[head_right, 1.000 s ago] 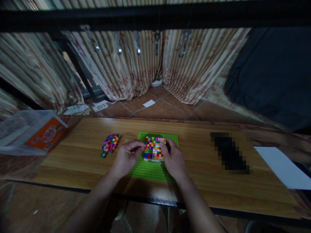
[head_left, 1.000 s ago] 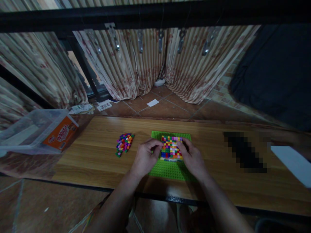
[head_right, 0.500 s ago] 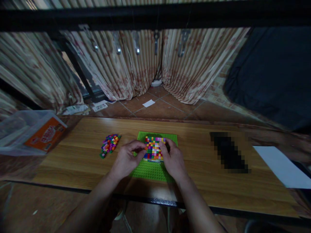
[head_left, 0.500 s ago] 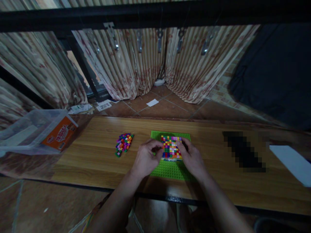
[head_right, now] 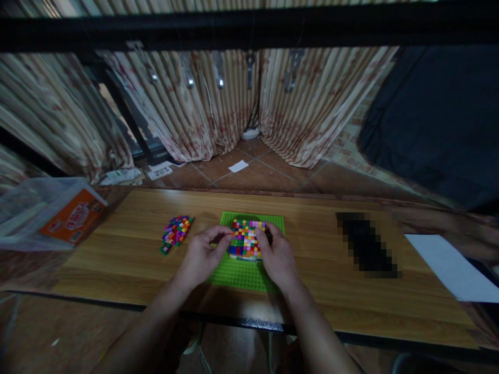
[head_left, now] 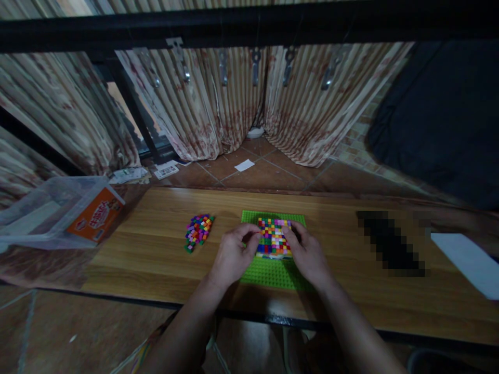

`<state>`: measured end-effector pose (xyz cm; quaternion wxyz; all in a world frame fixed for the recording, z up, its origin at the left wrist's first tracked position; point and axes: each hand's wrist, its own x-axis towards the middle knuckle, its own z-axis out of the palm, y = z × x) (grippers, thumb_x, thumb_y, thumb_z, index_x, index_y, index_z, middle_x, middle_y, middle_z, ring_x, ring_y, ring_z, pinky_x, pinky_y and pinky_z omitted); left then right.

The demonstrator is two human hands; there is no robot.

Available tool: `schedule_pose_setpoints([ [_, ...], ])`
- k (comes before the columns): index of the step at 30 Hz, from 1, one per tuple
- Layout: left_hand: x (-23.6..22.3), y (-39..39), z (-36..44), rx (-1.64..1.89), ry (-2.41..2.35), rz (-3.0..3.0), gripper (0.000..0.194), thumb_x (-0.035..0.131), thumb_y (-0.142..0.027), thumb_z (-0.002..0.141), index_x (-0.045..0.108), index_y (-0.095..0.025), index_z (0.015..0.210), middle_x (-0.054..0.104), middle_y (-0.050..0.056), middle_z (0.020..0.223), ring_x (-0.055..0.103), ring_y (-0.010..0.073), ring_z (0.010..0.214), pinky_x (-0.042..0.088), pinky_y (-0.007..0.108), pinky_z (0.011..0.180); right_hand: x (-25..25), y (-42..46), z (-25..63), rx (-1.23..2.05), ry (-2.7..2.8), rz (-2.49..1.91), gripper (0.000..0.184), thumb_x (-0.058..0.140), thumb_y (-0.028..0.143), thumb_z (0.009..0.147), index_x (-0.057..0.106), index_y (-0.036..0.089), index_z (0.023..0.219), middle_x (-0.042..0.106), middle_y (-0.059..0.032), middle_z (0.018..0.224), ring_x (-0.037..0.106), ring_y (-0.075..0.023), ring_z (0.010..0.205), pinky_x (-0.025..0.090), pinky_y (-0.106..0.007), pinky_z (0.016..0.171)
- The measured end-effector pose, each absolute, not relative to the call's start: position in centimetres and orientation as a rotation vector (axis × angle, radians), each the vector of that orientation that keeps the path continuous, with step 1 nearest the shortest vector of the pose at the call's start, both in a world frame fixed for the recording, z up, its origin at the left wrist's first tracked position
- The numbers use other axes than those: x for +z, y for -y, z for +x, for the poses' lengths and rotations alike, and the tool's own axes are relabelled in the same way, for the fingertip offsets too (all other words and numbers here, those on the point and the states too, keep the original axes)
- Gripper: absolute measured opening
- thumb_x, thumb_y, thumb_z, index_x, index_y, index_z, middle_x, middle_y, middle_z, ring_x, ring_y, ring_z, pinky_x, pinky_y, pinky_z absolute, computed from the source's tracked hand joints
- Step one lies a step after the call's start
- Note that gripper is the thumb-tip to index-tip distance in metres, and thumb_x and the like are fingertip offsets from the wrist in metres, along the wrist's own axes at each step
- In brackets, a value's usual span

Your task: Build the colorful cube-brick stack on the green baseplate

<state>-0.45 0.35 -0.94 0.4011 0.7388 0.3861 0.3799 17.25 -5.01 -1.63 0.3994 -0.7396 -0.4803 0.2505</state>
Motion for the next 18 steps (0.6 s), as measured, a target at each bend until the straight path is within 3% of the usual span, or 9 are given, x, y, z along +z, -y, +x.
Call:
schedule_pose_setpoints([
  [6, -1.35, -0.87, -0.42, 1.005, -0.882, 1.506, 0.008, 0.064, -0.025, 0.08, 0.065, -0.017, 0.082, 0.065, 0.0, 0.074, 0.061, 0.013, 0.07, 0.048, 0.023, 0.066, -1.64, 5.0, 17.22, 0.638, 1.204, -1.862, 0.054, 0.04, 0.058, 0.088, 0.06, 0.018, 0.118, 0.07, -0.0101, 0.105, 0.065, -0.0245, 0.094, 0.048, -0.036, 0.083],
  [13, -1.2, -0.73, -0.43, 1.016, -0.851, 1.549, 0.02, 0.06, -0.023, 0.084, 0.071, -0.019, 0.101, 0.07, 0.005, 0.098, 0.063, 0.0157, 0.088, 0.049, 0.026, 0.081, -1.73, 4.93, 17.28, 0.67, 1.197, -1.842, 0.053, 0.04, 0.057, 0.088, 0.059, 0.018, 0.118, 0.071, -0.01, 0.105, 0.066, -0.0241, 0.094, 0.049, -0.036, 0.084],
  [18, -1.42, -0.74, -0.65, 0.995, -0.897, 1.674, 0.016, 0.056, -0.023, 0.087, 0.068, -0.018, 0.096, 0.068, 0.004, 0.093, 0.062, 0.0159, 0.088, 0.048, 0.027, 0.081, -1.62, 4.99, 17.2, 0.646, 1.196, -1.851, 0.055, 0.04, 0.059, 0.088, 0.06, 0.018, 0.119, 0.07, -0.0101, 0.105, 0.065, -0.0242, 0.094, 0.049, -0.037, 0.084],
])
